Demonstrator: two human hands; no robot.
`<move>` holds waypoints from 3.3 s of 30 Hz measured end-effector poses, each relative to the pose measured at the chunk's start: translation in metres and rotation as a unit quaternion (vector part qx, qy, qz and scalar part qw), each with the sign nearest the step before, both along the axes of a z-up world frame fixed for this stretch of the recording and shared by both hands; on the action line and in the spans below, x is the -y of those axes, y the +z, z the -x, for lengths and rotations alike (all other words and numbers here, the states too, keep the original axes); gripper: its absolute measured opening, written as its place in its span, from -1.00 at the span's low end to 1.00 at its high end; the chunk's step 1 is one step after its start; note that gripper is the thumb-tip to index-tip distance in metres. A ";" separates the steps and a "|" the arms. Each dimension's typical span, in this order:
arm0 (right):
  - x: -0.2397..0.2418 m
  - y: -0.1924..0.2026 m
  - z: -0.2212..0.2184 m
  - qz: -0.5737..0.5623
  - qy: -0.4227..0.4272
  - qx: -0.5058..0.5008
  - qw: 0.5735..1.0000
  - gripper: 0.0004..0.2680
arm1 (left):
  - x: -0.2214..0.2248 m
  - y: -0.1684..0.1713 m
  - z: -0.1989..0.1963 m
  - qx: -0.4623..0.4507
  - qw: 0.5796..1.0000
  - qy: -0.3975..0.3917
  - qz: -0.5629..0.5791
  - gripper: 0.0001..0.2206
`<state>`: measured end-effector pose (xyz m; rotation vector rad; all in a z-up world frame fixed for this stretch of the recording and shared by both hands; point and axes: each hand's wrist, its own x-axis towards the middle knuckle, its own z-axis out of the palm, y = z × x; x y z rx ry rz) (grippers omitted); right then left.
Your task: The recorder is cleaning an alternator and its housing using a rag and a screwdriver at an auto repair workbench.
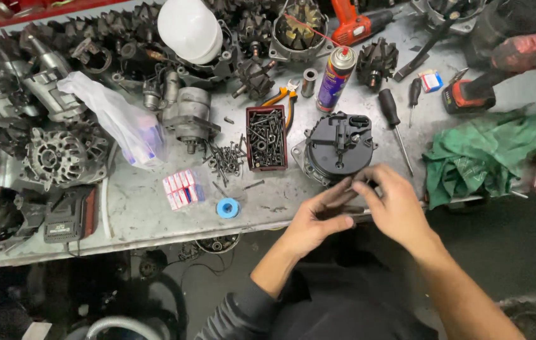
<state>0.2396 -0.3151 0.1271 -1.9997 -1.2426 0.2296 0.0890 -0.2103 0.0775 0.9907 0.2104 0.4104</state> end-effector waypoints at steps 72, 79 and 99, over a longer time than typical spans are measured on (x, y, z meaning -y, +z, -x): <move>-0.079 0.033 -0.045 -0.428 0.144 -0.455 0.768 -0.44 | -0.083 0.064 -0.058 -0.012 0.934 0.082 -0.348 -0.65; -0.099 0.034 -0.034 -0.384 0.155 -0.423 0.806 -0.46 | -0.083 0.048 -0.058 -0.065 0.909 0.108 -0.396 -0.83; -0.099 0.028 -0.034 -0.347 0.168 -0.398 0.832 -0.44 | -0.078 0.029 -0.061 -0.049 0.908 0.119 -0.400 -0.86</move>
